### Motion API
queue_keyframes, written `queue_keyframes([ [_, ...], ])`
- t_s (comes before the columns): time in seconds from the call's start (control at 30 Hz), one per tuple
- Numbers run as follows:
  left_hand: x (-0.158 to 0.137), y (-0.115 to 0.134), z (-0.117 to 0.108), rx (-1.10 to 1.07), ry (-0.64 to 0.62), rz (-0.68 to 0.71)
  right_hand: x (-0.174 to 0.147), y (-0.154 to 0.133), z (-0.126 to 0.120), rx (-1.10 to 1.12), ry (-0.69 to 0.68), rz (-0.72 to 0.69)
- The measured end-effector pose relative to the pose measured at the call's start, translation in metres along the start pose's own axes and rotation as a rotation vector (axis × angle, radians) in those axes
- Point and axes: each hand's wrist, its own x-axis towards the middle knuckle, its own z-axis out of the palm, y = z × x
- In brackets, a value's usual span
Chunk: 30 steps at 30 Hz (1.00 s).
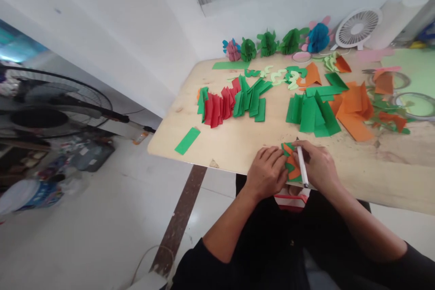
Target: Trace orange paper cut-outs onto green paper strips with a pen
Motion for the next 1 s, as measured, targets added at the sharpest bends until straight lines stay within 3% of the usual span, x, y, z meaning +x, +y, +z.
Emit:
queue_keyframes([
  [0.67,0.001,-0.002,-0.001,0.034,0.024,0.026,-0.015,0.01,-0.007,-0.02,0.019,-0.177],
  [1.0,0.0,-0.002,-0.001,0.017,0.044,0.024,-0.026,0.016,-0.024,-0.006,-0.071,-0.295],
])
